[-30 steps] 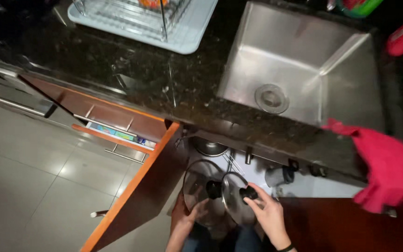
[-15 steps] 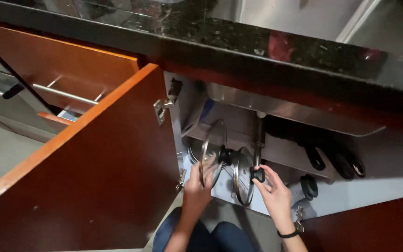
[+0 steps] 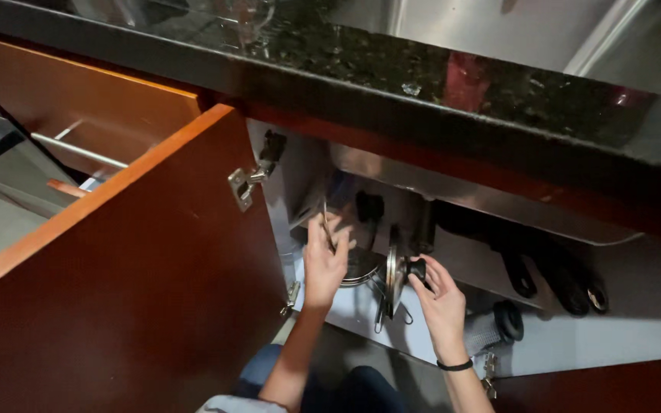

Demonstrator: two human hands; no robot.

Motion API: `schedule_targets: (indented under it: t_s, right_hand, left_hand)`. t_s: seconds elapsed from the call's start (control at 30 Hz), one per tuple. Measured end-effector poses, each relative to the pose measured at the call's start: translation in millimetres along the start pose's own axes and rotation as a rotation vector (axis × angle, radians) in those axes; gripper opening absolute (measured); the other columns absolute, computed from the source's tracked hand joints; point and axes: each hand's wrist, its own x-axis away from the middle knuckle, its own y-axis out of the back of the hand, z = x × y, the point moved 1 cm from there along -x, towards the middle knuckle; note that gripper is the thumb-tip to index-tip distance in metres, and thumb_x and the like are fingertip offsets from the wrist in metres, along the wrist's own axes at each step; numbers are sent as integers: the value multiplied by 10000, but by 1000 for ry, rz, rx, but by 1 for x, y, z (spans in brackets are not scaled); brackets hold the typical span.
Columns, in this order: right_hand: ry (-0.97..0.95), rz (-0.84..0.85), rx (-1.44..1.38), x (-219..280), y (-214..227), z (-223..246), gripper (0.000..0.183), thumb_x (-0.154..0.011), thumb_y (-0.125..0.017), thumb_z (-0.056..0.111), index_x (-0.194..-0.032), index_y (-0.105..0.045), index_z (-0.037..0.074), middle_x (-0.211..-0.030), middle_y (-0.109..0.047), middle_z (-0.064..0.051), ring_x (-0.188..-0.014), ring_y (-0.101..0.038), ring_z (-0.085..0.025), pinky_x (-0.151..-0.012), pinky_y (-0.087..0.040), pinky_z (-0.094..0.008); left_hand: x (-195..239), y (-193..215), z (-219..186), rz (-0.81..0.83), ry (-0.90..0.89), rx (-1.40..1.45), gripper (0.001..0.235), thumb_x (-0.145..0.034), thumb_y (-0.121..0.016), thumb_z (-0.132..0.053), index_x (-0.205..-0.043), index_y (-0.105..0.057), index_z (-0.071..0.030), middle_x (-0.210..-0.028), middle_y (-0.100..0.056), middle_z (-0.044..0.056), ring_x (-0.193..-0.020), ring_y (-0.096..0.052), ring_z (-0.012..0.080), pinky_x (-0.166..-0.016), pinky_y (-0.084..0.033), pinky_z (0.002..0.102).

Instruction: The person organizes various kitchen items by placing a bowl and a rolling pin into a lower cabinet, and then moving several pot lids between a counter and a cabinet under the sink.

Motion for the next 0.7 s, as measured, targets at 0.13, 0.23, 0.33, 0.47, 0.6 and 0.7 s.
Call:
schedule_targets:
  t_s: [0.13, 0.23, 0.33, 0.47, 0.6, 0.7]
  right_hand:
    - [-43, -27, 22, -11, 2, -6, 472, -853, -735, 105, -1306, -623, 36, -1362, -674, -143, -1360, -583, -215, -1196, -418, -315]
    - [-19, -55, 26, -33, 6, -32, 603, -824, -757, 126, -1369, -551, -33, -1430, -598, -224, -1347, -580, -260, -1169, -438, -328]
    - [57, -80, 5, -48, -3, -20, 583, -840, -755, 94, -1386, -571, 2, -1407, -620, -173, -1301, -590, -221, -1168, -426, -316]
    - [151, -233, 294, -67, -24, 9, 448, -896, -815, 222, -1285, -694, 36, -1111, -727, -223, -1054, -695, -285, -874, -572, -454]
    - [322, -314, 250, -103, -42, -20, 474, -893, -845, 159, -1327, -676, 73, -1201, -722, -175, -1165, -676, -292, -976, -556, -408]
    - [433, -332, 362, -125, -56, -33, 483, -913, -851, 235, -1305, -675, 16, -1195, -715, -233, -1155, -673, -357, -939, -562, -468]
  left_hand:
    - [-16, -4, -4, -76, -11, -96, 295, -965, -598, -112, -1214, -447, -64, -1067, -651, 89, -896, -738, 133, -884, -680, 346]
    - [-29, -1, -2, -112, -60, -240, 139, -957, -593, -105, -1038, -481, -119, -849, -673, 20, -767, -768, 161, -722, -580, 292]
    - [-46, 3, 23, -149, -209, -394, 162, -915, -598, -112, -970, -446, -116, -730, -614, 48, -669, -620, 256, -696, -455, 403]
    - [-58, 0, 33, -194, -342, -363, 383, -922, -689, -53, -1275, -542, -40, -1043, -723, 295, -951, -689, 520, -707, -574, 615]
    - [-67, -2, 36, -139, -362, -396, 373, -931, -690, -80, -1266, -545, -5, -967, -700, 346, -912, -666, 570, -673, -550, 636]
    - [-78, 9, 76, -95, -366, -449, 338, -844, -631, 28, -1170, -588, 103, -836, -659, 395, -821, -649, 614, -614, -469, 669]
